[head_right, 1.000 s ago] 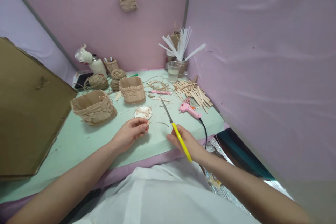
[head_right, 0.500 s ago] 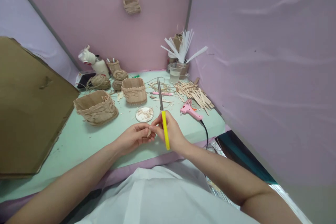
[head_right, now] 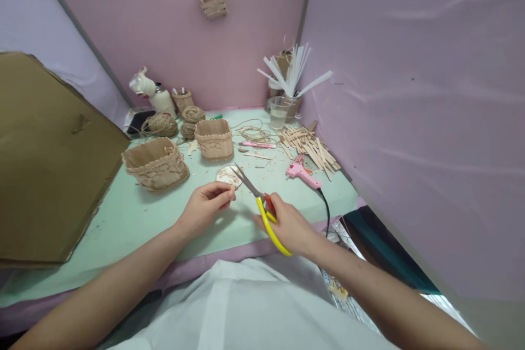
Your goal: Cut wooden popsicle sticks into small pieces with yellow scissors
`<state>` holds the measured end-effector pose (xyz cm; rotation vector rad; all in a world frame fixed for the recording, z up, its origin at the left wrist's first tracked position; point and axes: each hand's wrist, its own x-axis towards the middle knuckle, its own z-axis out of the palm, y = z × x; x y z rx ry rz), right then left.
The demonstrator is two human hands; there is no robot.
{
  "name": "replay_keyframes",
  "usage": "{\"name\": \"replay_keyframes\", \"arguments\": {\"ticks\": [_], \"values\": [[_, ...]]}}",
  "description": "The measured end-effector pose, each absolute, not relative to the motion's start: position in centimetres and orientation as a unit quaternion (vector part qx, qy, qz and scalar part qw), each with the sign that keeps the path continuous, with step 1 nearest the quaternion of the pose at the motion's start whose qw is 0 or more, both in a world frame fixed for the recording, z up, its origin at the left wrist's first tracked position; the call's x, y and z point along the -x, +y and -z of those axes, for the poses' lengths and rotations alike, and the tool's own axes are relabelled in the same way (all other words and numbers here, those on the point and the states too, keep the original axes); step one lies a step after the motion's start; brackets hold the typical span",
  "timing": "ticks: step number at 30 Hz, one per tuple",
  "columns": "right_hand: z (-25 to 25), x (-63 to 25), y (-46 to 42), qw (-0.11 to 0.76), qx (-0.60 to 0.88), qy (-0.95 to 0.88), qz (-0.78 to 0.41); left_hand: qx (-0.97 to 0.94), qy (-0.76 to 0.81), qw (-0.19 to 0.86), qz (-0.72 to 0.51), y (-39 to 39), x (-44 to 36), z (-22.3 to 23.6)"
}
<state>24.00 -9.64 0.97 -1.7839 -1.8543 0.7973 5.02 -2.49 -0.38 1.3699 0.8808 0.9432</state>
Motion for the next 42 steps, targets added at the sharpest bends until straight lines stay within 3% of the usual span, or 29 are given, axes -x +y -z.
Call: {"name": "replay_keyframes", "arguments": {"ticks": [6, 16, 29, 36, 42], "values": [[-0.5, -23.7, -11.1, 0.157, 0.668, -0.687, -0.239, -0.597, 0.355, 0.594, -0.406, -2.7, -5.0, 0.2], [-0.5, -22.9, -11.0, 0.142, 0.671, -0.701, -0.196, -0.611, 0.32, 0.612, -0.387, -3.1, -5.1, 0.1], [-0.7, -23.2, -11.9, 0.143, 0.673, -0.682, -0.248, -0.584, 0.326, 0.637, -0.384, -3.9, -6.0, 0.4], [-0.2, -25.7, -14.4, 0.128, 0.694, -0.651, -0.281, -0.567, 0.318, 0.689, -0.322, -5.3, -9.1, 0.3], [1.7, -27.7, -15.5, 0.176, 0.691, -0.62, -0.328, -0.563, 0.301, 0.726, -0.257, -4.8, -11.5, 0.6]]}}
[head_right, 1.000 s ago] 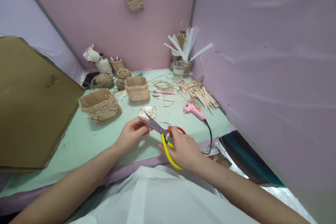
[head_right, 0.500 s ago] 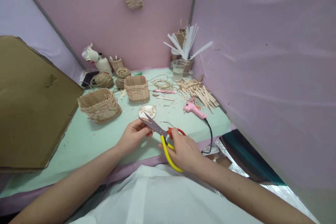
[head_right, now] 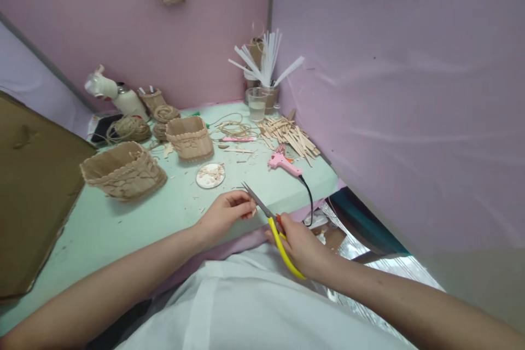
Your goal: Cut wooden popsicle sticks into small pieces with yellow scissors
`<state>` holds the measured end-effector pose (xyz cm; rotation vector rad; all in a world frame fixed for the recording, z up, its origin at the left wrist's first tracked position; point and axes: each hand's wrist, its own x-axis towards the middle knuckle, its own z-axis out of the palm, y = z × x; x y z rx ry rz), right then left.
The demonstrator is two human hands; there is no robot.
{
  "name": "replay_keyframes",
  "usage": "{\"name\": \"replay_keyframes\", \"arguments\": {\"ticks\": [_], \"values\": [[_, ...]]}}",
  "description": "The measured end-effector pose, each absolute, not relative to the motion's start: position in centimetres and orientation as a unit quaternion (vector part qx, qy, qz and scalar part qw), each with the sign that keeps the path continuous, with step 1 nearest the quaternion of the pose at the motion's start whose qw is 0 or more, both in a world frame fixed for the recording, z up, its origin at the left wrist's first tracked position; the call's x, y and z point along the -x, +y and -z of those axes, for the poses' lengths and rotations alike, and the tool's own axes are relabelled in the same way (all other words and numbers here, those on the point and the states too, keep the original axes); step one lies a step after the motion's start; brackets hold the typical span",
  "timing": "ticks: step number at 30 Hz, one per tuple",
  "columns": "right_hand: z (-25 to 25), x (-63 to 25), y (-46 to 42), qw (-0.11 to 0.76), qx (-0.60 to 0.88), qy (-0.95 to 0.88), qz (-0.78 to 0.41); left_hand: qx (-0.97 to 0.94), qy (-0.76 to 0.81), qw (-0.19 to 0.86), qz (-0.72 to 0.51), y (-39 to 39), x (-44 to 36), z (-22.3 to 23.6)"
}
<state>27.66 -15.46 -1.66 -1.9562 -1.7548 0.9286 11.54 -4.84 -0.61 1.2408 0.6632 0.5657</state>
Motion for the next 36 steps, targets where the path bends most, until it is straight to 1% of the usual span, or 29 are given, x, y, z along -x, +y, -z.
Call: {"name": "replay_keyframes", "arguments": {"ticks": [4, 6, 9, 13, 16, 20, 36], "values": [[2.4, -28.3, -15.2, 0.237, 0.679, -0.585, -0.375, -0.568, 0.316, 0.718, -0.248, -4.2, -12.0, 0.7], [2.4, -28.3, -15.1, 0.252, 0.677, -0.578, -0.379, -0.561, 0.331, 0.713, -0.259, -3.9, -11.9, 0.8], [2.0, -28.2, -14.9, 0.219, 0.696, -0.586, -0.353, -0.566, 0.344, 0.694, -0.282, -3.6, -11.6, 1.0], [1.2, -27.9, -14.4, 0.141, 0.732, -0.605, -0.28, -0.598, 0.344, 0.659, -0.299, -3.3, -11.1, 1.1], [0.9, -27.7, -14.0, 0.113, 0.74, -0.623, -0.227, -0.61, 0.329, 0.65, -0.313, -3.3, -10.9, 1.0], [1.0, -27.5, -13.8, 0.096, 0.739, -0.64, -0.188, -0.618, 0.321, 0.64, -0.325, -3.4, -10.9, 1.0], [1.3, -27.5, -13.9, 0.086, 0.731, -0.653, -0.178, -0.632, 0.315, 0.633, -0.316, -3.4, -10.7, 0.8]]}}
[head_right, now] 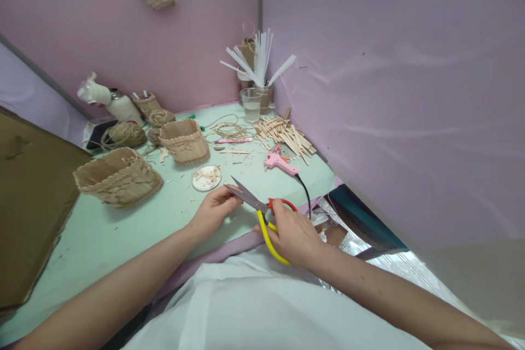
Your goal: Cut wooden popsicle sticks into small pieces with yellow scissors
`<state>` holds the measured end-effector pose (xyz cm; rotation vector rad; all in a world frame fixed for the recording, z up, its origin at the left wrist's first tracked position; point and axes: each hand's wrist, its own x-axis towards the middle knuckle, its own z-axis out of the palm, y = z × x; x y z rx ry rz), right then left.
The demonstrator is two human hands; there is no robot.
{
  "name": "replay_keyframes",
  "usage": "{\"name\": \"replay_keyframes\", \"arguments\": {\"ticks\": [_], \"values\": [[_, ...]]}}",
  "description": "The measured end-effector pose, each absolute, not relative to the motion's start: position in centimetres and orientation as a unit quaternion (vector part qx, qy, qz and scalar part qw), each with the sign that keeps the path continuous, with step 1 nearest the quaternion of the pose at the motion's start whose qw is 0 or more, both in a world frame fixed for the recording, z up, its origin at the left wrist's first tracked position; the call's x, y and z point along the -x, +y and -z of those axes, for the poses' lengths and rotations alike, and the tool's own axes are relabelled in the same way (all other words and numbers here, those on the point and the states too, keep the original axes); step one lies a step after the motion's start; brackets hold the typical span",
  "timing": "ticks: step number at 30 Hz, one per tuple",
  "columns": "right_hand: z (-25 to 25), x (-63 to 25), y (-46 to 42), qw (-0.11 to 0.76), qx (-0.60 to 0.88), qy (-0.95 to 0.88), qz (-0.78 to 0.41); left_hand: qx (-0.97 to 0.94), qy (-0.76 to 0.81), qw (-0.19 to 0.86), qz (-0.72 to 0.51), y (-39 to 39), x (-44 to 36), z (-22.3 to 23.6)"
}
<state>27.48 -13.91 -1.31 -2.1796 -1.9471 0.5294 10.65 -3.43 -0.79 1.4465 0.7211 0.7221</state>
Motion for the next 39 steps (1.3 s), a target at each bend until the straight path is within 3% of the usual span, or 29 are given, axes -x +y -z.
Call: {"name": "replay_keyframes", "arguments": {"ticks": [14, 24, 39], "values": [[1.0, -27.1, -14.0, 0.118, 0.718, -0.639, -0.247, -0.581, 0.308, 0.69, -0.302, -3.5, -10.9, 1.6], [0.5, -27.7, -13.2, 0.25, 0.672, -0.582, -0.384, -0.572, 0.327, 0.692, -0.293, -3.4, -10.8, 1.7], [0.4, -27.9, -12.9, 0.253, 0.67, -0.581, -0.387, -0.541, 0.358, 0.68, -0.342, -2.5, -10.5, 1.6]]}}
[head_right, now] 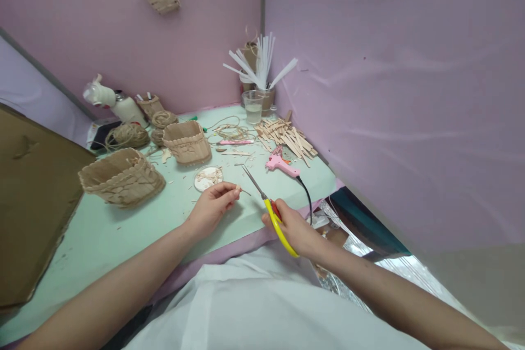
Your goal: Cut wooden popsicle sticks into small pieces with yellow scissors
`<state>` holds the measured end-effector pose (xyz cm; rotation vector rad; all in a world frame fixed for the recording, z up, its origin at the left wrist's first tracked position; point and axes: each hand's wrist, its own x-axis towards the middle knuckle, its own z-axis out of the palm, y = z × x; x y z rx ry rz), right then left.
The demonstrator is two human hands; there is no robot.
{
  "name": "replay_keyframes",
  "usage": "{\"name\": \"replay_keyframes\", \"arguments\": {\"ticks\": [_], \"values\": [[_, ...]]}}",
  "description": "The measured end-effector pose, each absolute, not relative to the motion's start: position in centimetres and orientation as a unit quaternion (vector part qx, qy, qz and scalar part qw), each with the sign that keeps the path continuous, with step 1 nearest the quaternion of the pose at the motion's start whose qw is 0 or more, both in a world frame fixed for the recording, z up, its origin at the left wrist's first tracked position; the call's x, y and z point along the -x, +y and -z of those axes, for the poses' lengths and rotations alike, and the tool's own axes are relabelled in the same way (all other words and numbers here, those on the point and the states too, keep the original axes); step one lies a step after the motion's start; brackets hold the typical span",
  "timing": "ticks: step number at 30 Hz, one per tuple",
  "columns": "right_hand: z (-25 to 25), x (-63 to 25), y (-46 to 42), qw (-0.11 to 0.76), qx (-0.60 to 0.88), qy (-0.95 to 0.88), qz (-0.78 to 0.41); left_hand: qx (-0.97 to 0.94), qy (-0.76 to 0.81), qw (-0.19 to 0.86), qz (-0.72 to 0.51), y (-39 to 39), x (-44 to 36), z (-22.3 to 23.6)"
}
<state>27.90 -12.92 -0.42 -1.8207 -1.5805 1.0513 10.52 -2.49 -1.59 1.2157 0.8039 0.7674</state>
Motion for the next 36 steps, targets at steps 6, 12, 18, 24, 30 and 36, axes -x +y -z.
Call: {"name": "replay_keyframes", "arguments": {"ticks": [6, 12, 18, 24, 30, 36], "values": [[0.5, -27.5, -12.9, 0.254, 0.662, -0.573, -0.411, -0.521, 0.38, 0.674, -0.36, -1.7, -10.1, 1.7], [-0.4, -26.8, -12.9, 0.248, 0.641, -0.578, -0.44, -0.514, 0.379, 0.669, -0.381, -1.5, -9.1, 1.4], [-2.5, -25.1, -12.1, 0.225, 0.636, -0.586, -0.449, -0.452, 0.393, 0.69, -0.406, -1.4, -7.5, 1.0], [-3.3, -23.1, -10.7, 0.194, 0.61, -0.612, -0.465, -0.431, 0.402, 0.696, -0.41, -1.8, -6.6, 0.7], [-3.4, -22.4, -10.3, 0.179, 0.603, -0.631, -0.455, -0.453, 0.394, 0.691, -0.404, -2.0, -6.5, 0.6], [-3.7, -22.5, -10.3, 0.161, 0.61, -0.626, -0.458, -0.478, 0.405, 0.688, -0.367, -2.1, -6.4, 0.4]]}}
